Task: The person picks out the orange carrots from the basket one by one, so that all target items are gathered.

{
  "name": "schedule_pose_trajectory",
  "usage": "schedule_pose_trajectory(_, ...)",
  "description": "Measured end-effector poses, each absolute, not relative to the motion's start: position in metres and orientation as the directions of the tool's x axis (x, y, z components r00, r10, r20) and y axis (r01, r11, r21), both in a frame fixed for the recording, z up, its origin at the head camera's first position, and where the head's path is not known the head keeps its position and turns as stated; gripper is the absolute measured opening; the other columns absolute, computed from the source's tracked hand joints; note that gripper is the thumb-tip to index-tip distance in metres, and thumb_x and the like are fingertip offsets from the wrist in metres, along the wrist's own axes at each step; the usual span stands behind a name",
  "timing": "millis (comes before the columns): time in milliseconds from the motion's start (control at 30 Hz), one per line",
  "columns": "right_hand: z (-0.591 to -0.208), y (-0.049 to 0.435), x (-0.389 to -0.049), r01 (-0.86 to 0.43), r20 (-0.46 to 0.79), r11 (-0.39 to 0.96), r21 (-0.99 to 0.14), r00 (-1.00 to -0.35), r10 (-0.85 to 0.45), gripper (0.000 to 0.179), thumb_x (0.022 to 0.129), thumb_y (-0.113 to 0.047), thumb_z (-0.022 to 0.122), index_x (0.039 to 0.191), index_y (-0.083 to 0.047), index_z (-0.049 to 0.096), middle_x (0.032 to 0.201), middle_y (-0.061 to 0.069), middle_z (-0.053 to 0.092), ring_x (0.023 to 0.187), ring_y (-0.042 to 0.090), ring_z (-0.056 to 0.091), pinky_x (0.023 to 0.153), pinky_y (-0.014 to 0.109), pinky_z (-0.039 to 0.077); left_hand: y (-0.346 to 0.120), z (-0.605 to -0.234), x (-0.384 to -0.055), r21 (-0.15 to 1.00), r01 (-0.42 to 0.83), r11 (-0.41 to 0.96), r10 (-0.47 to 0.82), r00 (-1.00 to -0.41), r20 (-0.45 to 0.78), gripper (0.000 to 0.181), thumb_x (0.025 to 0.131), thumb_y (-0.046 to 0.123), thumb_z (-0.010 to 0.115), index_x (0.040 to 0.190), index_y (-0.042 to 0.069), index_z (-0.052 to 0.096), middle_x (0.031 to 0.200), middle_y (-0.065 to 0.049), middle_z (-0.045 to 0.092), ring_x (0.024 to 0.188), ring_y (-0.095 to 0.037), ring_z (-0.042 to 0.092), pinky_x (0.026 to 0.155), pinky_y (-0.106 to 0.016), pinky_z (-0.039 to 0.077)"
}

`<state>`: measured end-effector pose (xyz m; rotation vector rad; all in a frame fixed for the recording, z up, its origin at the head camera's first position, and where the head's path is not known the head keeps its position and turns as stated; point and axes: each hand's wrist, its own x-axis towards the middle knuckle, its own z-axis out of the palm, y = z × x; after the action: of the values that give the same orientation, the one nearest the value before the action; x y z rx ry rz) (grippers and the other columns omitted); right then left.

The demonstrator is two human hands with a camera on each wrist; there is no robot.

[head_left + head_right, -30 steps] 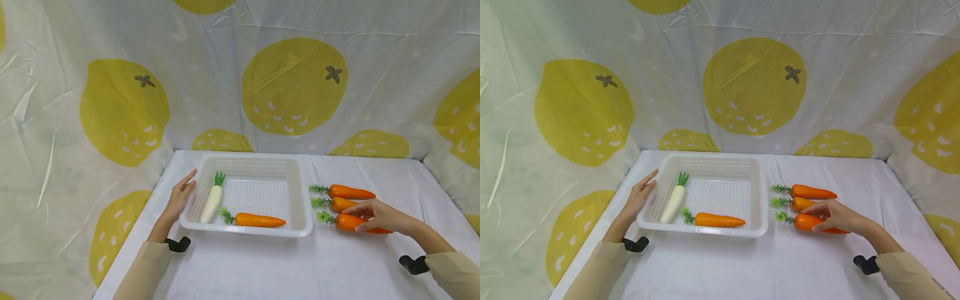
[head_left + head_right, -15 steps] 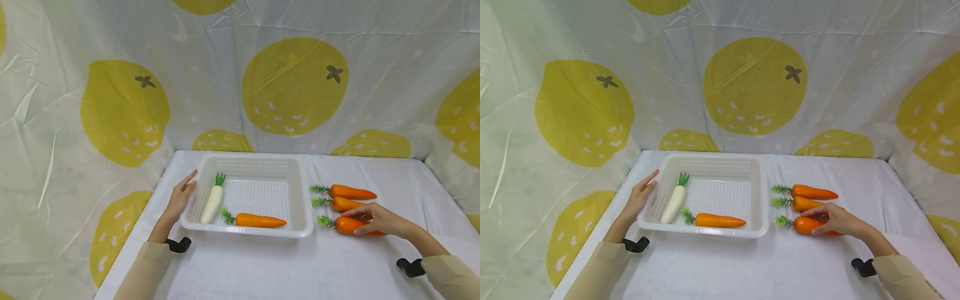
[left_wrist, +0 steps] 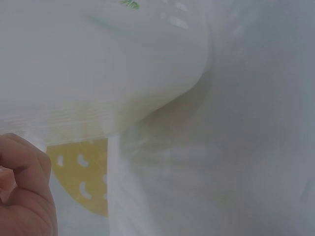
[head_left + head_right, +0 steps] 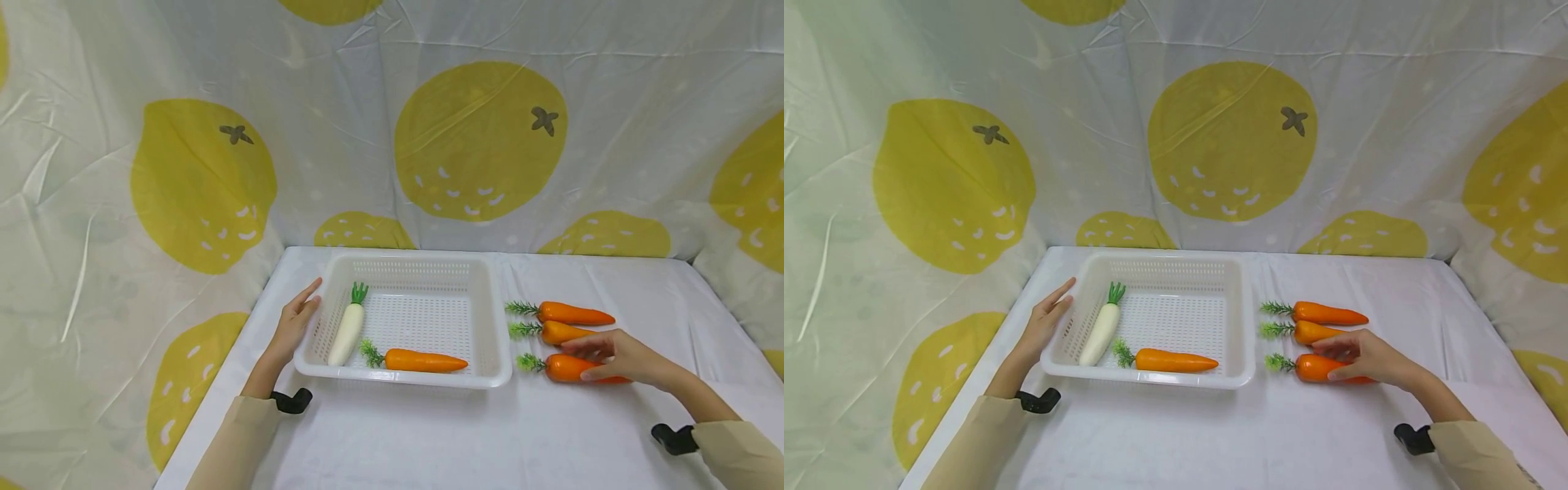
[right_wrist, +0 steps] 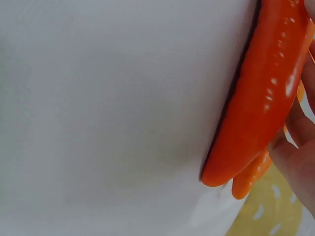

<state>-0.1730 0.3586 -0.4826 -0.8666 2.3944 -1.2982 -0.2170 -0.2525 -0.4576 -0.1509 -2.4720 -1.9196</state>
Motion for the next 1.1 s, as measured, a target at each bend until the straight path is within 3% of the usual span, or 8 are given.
schedule_pose_trajectory(133, -0.475, 0.359, -0.174, -0.37, 0.03, 0.419, -0.829, -0.778, -0.628, 0.038, 0.087, -0.006, 0.077, 0.121, 0.006, 0.066, 0.113, 0.012, 0.071, 0.091, 0.015, 0.066, 0.074, 0.027, 0.054, -0.253, -0.457, -0.217, 0.964, 0.082, 0.251, 0.073, -0.995, 0.065, 0.05, 0.108, 0.024, 0.046, 0.156, 0.014, 0.035, 0.142, -0.026, 0.051, 0.111, -0.016, 0.058, 0.084, -0.019, 0.048)
schedule_pose_trajectory(267, -0.466, 0.359, -0.175, -0.365, 0.029, 0.422, -0.83, -0.783, -0.621, 0.038, 0.088, -0.006, 0.076, 0.123, 0.006, 0.066, 0.115, 0.015, 0.071, 0.097, 0.016, 0.066, 0.077, 0.026, 0.054, -0.254, -0.458, -0.217, 0.967, 0.068, 0.247, 0.068, -0.996, 0.053, 0.05, 0.108, 0.024, 0.046, 0.156, 0.016, 0.035, 0.142, -0.025, 0.051, 0.113, -0.019, 0.057, 0.085, -0.019, 0.048)
schedule_pose_trajectory(500, -0.438, 0.346, -0.185, -0.36, 0.039, 0.511, -0.781, -0.845, -0.534, 0.039, 0.087, -0.011, 0.078, 0.123, 0.001, 0.068, 0.118, 0.01, 0.071, 0.102, 0.006, 0.063, 0.079, 0.024, 0.053, -0.255, -0.459, -0.216, 0.964, 0.068, 0.257, 0.073, -0.996, 0.051, 0.05, 0.108, 0.026, 0.045, 0.157, 0.016, 0.035, 0.142, -0.025, 0.051, 0.112, -0.017, 0.058, 0.085, -0.019, 0.048)
schedule_pose_trajectory(633, -0.419, 0.331, -0.193, -0.302, 0.033, 0.463, -0.833, -0.863, -0.504, 0.04, 0.091, -0.008, 0.073, 0.128, 0.003, 0.063, 0.119, 0.015, 0.069, 0.101, 0.014, 0.066, 0.079, 0.026, 0.054, -0.255, -0.459, -0.216, 0.966, 0.066, 0.252, 0.068, -0.996, 0.05, 0.05, 0.108, 0.026, 0.047, 0.156, 0.017, 0.036, 0.143, -0.024, 0.051, 0.112, -0.018, 0.057, 0.085, -0.019, 0.048)
schedule_pose_trajectory(767, -0.4, 0.312, -0.202, -0.264, 0.021, 0.455, -0.851, -0.882, -0.472, 0.04, 0.092, -0.013, 0.073, 0.13, -0.004, 0.065, 0.117, 0.01, 0.07, 0.098, 0.016, 0.066, 0.079, 0.027, 0.054, -0.255, -0.459, -0.216, 0.963, 0.075, 0.257, 0.071, -0.996, 0.058, 0.05, 0.108, 0.025, 0.046, 0.156, 0.016, 0.035, 0.141, -0.025, 0.052, 0.111, -0.017, 0.057, 0.085, -0.019, 0.047)
schedule_pose_trajectory(1100, -0.36, 0.259, -0.229, -0.295, 0.016, 0.42, -0.858, -0.833, -0.553, 0.041, 0.09, -0.017, 0.076, 0.129, -0.009, 0.066, 0.118, 0.009, 0.069, 0.096, 0.026, 0.067, 0.078, 0.033, 0.055, -0.253, -0.457, -0.216, 0.965, 0.088, 0.248, 0.067, -0.995, 0.074, 0.05, 0.108, 0.024, 0.046, 0.156, 0.015, 0.036, 0.139, -0.027, 0.053, 0.109, -0.015, 0.058, 0.085, -0.019, 0.047)
